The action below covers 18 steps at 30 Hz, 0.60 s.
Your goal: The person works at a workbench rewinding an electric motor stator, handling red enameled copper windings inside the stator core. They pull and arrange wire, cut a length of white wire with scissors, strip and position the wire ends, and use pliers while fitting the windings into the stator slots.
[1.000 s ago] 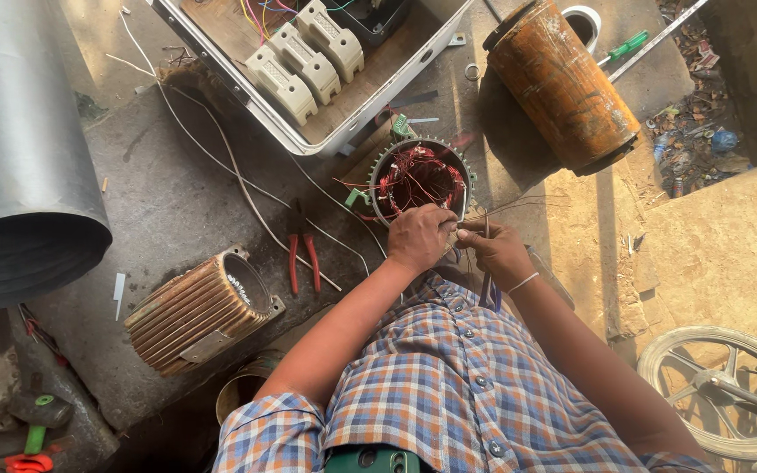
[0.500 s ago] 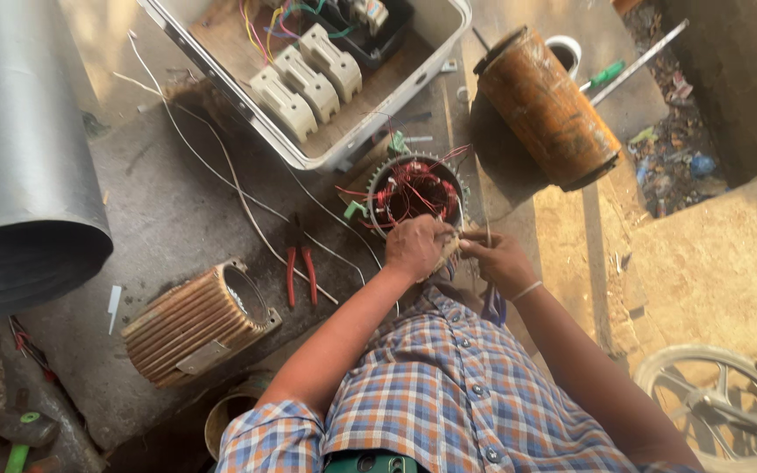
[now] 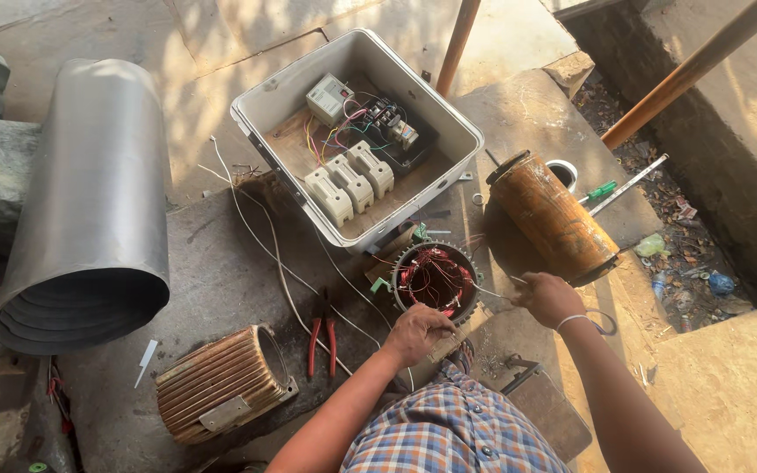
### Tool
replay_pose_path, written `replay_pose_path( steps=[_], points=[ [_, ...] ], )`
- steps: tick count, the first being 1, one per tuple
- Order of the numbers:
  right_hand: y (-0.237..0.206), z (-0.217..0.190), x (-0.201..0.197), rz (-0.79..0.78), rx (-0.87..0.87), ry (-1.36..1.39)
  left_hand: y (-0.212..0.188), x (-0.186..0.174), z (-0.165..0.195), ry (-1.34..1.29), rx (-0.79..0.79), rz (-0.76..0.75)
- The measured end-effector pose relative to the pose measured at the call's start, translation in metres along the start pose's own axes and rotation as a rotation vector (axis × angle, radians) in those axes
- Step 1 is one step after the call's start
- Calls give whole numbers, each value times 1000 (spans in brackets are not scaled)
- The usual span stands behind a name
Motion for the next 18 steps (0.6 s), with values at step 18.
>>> replay_pose_path(
  steps=[18],
  points=[
    [-86, -118, 15, 325, -630, -37, 4, 12, -26, 109, -202, -89]
  ],
)
Point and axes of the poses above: each hand's wrist, its own y-axis towards the middle knuckle, its own x-axis out of the palm, z = x × y, the point moved 10 cm from there along y, towards the middle knuckle, and after that the axes turned 11 degrees about -y, right-handed, at the moved point
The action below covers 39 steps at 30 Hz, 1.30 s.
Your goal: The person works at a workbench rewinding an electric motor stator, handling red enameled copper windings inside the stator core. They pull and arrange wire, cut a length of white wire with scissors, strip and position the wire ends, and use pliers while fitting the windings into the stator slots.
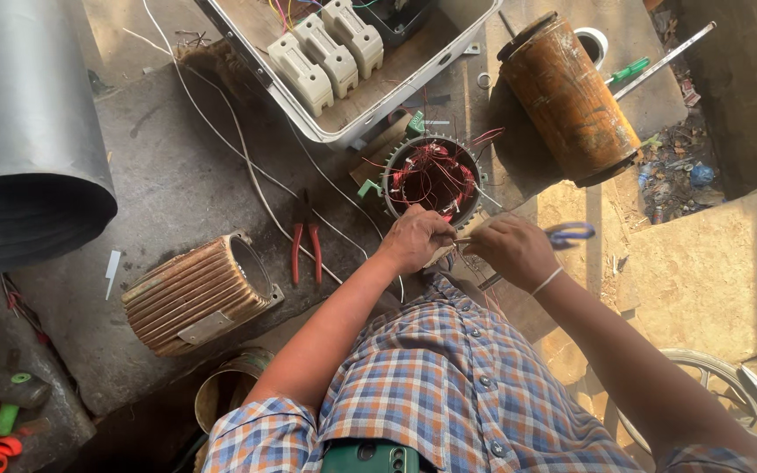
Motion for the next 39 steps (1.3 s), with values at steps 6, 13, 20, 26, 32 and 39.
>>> replay_pose_path(
  steps=[6, 13, 20, 26, 32, 39],
  points=[
    [10, -29, 11, 48, -293, -160, 1, 3, -6, 17, 11, -8],
    [15, -32, 8, 104, -371, -165, 3, 5, -12, 0, 9, -20],
    [0, -27, 27, -51, -249, -185, 2, 4, -4, 58, -7, -19],
    [-4, -27, 12, -10, -238, -76, 1, 3, -3, 6, 3, -13],
    [-4, -24, 12, -31, -111, 46, 0, 3, 0, 6, 43, 2],
    [-18, -17, 16, 94, 112, 131, -2, 1, 3, 10, 73, 12]
  ],
)
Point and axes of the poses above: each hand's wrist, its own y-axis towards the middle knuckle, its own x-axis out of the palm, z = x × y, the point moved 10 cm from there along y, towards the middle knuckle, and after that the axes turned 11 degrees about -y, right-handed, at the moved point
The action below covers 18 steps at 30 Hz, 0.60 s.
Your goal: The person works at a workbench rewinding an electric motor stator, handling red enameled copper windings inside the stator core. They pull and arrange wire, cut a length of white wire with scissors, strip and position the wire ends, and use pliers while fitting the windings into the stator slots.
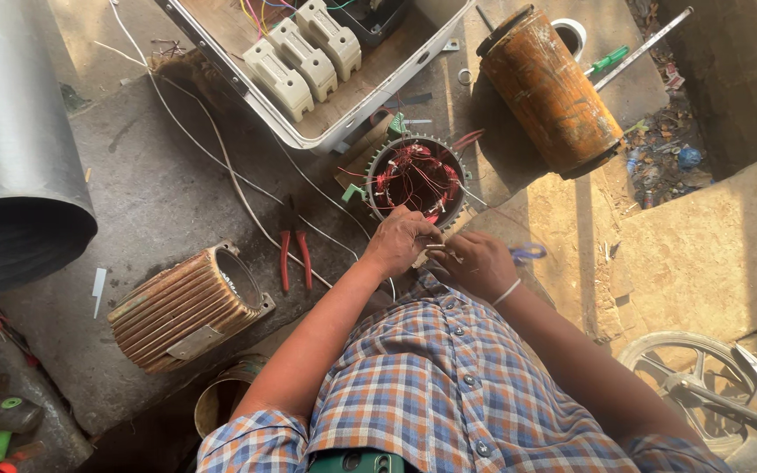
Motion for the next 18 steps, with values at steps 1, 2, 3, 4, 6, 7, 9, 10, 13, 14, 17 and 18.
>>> replay_pose_path(
  steps=[1, 2, 3, 4, 6, 7, 9, 10, 13, 14, 17, 18],
  points=[
    [-2, 0, 3, 2, 21, 13, 0, -1, 1, -1, 11, -1],
    [-4, 1, 2, 26, 26, 63, 0, -1, 0, -8, 0, -11],
    [-6, 2, 0, 50, 29, 112, 0, 0, -1, -16, -11, -19],
    [-5, 3, 0, 71, 33, 159, 1, 0, -2, -27, -22, -26],
    [-3, 5, 4, 38, 25, 77, 1, 0, -2, 0, -26, -23],
    [-1, 7, 5, 22, 20, 35, 2, -1, -1, 14, -26, -21],
    [3, 4, 15, -96, -30, -33, 2, 1, -3, -9, -48, -32],
    [4, 2, 18, -154, -58, -67, 1, 0, -4, -19, -58, -36],
    [5, -9, 6, -120, -189, -138, 1, -1, -5, -45, -49, -28],
    [8, -14, 3, -97, -238, -153, 0, -2, -5, -39, -37, -23],
    [17, -25, 0, -67, -369, -228, 0, -1, -7, -24, -15, -28],
    [18, -27, 2, -88, -415, -276, -1, 0, -9, -23, -17, -29]
  ],
)
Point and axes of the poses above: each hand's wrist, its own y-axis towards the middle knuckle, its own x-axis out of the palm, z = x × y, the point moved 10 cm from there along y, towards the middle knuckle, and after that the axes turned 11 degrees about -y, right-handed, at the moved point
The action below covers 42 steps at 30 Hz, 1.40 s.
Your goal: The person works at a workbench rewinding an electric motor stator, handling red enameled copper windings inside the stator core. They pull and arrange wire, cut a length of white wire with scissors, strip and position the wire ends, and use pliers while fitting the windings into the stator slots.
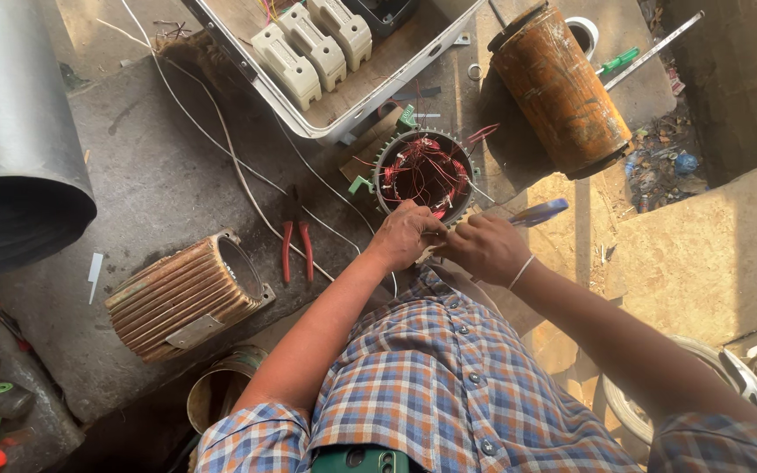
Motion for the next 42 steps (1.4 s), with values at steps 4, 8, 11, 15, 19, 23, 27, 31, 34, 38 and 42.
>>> replay_pose_path(
  steps=[4, 8, 11, 15, 19, 23, 27, 31, 34, 38, 42],
  points=[
    [3, -11, 14, -164, -244, -65, -2, 2, -6, -9, 1, 9],
    [11, -9, 11, -126, -280, -46, -3, 1, -7, -8, 44, 33],
    [13, -13, 3, -59, -328, -66, -3, 1, -10, -2, 49, 35],
    [12, -9, 12, -166, -288, -19, -4, -1, -7, -16, 77, 58],
    [13, -7, 1, -15, -165, -37, -4, -1, -9, -14, 12, 58],
    [-1, -1, -1, -78, 9, 170, -3, 1, -2, -8, 14, 52],
    [-9, 11, -13, 94, 142, 225, 0, 2, 5, 1, 28, 84],
    [-22, 23, 2, 90, 212, 255, 5, 10, 1, 37, -14, 34],
    [-29, 31, 6, 140, 250, 351, 7, 12, -2, -9, -31, 57],
    [-27, 32, 8, 136, 318, 304, 5, 15, -3, 28, -35, 60],
    [-30, 21, -2, 139, 254, 326, 3, 11, -1, 0, -12, 49]
  ],
)
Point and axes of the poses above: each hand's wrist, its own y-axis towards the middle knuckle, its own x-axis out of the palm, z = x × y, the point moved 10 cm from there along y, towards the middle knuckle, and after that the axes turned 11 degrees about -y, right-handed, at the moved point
